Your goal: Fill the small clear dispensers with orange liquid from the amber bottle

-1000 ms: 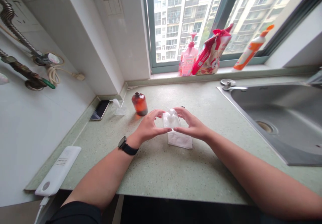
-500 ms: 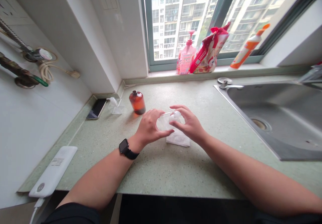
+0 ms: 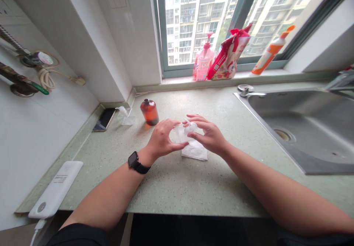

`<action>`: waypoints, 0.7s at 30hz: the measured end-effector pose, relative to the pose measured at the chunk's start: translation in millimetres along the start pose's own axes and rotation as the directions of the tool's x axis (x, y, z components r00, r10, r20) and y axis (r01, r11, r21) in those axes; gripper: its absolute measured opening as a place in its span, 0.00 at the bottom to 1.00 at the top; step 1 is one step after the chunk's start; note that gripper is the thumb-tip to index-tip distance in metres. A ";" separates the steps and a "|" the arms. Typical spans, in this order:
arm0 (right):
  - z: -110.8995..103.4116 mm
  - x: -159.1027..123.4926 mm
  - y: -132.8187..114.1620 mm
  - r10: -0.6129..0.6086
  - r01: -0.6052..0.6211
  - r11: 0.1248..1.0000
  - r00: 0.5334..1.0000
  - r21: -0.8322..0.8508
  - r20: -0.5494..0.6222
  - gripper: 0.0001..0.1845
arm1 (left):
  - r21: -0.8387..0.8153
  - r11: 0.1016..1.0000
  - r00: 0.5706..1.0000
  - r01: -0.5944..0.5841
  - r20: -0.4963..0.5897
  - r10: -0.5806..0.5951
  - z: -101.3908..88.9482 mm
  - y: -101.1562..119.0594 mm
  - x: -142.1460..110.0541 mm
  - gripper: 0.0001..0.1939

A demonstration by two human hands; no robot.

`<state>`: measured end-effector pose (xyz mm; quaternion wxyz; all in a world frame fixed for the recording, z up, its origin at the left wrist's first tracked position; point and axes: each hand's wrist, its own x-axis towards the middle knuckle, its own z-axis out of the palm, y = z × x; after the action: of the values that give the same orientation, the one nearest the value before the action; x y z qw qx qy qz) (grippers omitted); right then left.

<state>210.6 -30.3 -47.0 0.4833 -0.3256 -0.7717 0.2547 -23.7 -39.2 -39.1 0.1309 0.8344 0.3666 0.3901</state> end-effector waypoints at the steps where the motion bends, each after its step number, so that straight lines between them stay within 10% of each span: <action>1: -0.3 -0.2 1.2 0.002 -0.002 1.000 1.000 0.006 0.017 0.15 | 0.007 1.000 1.000 0.001 -0.006 -0.001 -0.4 -0.5 0.2 0.32; 9: -8.4 0.9 12.8 0.168 -0.149 0.982 0.968 0.117 -0.184 0.12 | 0.056 0.995 0.994 0.082 -0.075 -0.078 -3.3 -2.9 0.4 0.31; 21: -0.5 -2.6 -1.9 0.044 -0.043 0.999 0.998 -0.020 0.044 0.19 | 0.098 0.995 0.999 -0.019 -0.024 0.021 3.5 -0.4 -2.7 0.32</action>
<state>211.4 -33.5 -47.0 0.4574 -0.3412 -0.7774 0.2647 -22.5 -40.6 -43.1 0.0813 0.8386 0.3785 0.3832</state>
